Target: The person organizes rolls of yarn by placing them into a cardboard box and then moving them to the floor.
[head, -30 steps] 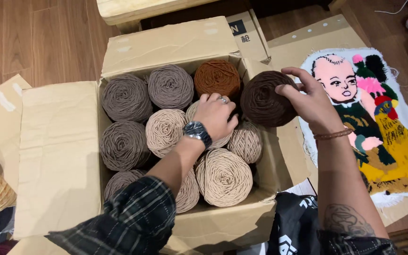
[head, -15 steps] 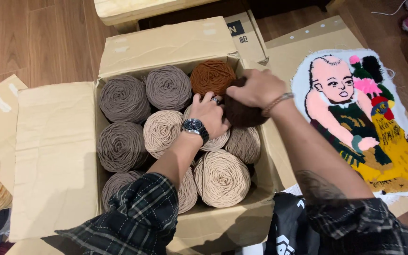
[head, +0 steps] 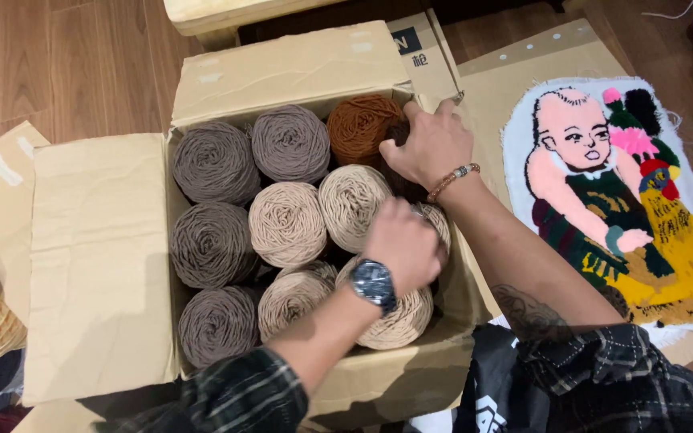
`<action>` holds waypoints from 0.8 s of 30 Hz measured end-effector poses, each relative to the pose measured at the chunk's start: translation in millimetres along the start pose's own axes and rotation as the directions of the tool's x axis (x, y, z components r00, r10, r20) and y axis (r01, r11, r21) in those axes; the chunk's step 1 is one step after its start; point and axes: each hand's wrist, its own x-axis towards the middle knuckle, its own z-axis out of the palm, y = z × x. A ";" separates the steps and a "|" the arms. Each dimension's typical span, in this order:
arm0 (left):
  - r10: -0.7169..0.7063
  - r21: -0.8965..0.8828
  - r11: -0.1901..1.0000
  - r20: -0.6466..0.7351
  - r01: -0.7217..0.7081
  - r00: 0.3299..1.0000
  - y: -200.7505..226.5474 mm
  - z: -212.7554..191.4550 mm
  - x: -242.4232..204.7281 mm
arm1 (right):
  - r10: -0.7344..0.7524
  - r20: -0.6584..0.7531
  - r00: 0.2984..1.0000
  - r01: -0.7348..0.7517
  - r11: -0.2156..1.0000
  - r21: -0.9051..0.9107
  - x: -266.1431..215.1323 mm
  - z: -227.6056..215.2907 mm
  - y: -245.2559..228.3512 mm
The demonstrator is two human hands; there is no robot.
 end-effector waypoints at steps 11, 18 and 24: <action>-0.091 -0.119 0.986 0.180 0.114 0.979 33.9 25.1 15.7 | -0.137 -0.341 0.930 0.116 0.990 -0.084 -19.2 47.0 14.4; -0.037 -0.065 0.996 0.311 0.060 0.950 23.9 16.4 -3.2 | -0.224 -0.373 0.901 0.167 0.970 -0.179 -33.9 48.9 27.2; -0.055 -0.147 0.989 -0.538 -0.030 0.841 -33.4 30.7 0.6 | -0.313 -0.237 0.920 0.331 0.943 0.039 -45.4 34.2 46.3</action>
